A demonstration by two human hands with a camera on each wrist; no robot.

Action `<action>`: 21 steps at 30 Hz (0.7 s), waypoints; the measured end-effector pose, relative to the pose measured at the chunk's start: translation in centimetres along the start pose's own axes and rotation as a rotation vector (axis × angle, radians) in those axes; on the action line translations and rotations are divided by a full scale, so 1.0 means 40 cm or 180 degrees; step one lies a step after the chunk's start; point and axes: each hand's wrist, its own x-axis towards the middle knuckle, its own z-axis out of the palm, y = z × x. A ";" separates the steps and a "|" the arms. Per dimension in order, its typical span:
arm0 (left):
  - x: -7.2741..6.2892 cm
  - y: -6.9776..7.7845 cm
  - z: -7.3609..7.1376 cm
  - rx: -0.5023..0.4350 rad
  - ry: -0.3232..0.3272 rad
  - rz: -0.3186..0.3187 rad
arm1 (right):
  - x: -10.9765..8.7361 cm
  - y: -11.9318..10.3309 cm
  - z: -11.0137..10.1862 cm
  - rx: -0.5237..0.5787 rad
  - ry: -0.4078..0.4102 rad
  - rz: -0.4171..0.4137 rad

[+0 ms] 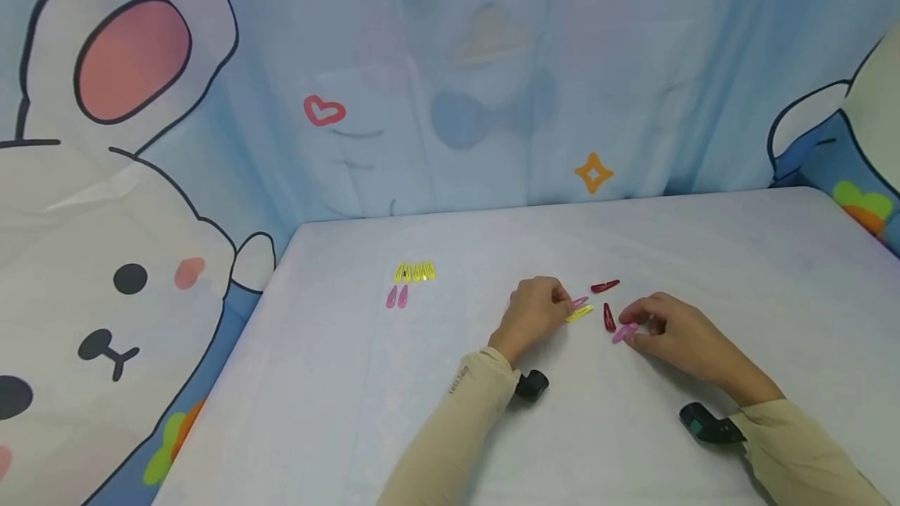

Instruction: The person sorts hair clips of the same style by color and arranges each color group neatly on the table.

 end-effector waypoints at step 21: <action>-0.069 -0.172 -0.151 -0.1038 0.0652 -0.0321 | 0.009 0.012 0.005 -0.0007 0.0016 -0.0082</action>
